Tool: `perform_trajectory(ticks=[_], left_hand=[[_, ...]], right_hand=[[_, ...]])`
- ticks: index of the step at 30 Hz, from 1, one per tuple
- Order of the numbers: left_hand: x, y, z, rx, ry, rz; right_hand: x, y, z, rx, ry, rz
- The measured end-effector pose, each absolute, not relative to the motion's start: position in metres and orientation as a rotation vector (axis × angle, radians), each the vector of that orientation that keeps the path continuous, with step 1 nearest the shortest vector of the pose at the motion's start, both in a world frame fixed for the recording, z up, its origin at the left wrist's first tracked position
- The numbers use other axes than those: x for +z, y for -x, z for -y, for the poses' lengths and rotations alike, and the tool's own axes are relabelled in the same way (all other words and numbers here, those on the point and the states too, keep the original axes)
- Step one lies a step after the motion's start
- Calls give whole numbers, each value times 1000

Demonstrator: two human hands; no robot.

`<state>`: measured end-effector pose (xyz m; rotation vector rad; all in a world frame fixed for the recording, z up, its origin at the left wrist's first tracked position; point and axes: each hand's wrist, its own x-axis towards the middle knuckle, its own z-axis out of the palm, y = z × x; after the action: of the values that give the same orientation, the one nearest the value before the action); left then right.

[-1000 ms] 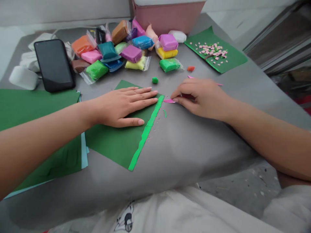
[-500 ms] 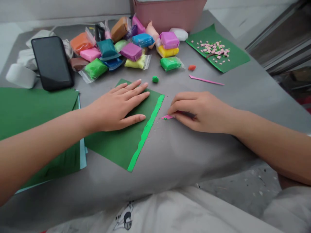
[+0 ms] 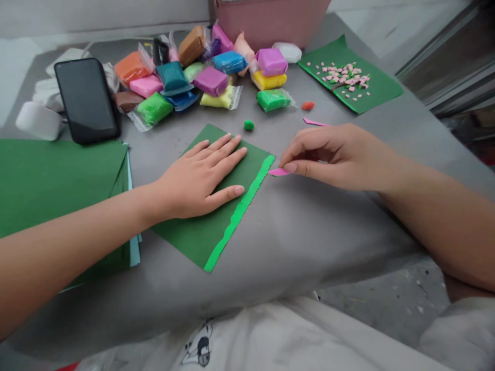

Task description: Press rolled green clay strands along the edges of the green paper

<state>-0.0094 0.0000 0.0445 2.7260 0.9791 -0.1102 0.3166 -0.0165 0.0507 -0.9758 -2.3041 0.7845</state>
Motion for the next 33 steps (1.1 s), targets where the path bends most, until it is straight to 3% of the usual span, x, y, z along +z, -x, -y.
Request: perform_trajectory(ticks=[8,12,18,33], left_hand=[[47,-1,-42,16,-2834,-497],[52,-1,-40,159,-2877,-551],[51,1,-5,335,-2813,-659],[52,2,5,296,-2736,-619]], right_hand=[[51,-315,19,400,781,2454],[46,-316,20,237,741,2444],[46,-317,21,201,741,2542],[44,-315,29,206,817,2601]])
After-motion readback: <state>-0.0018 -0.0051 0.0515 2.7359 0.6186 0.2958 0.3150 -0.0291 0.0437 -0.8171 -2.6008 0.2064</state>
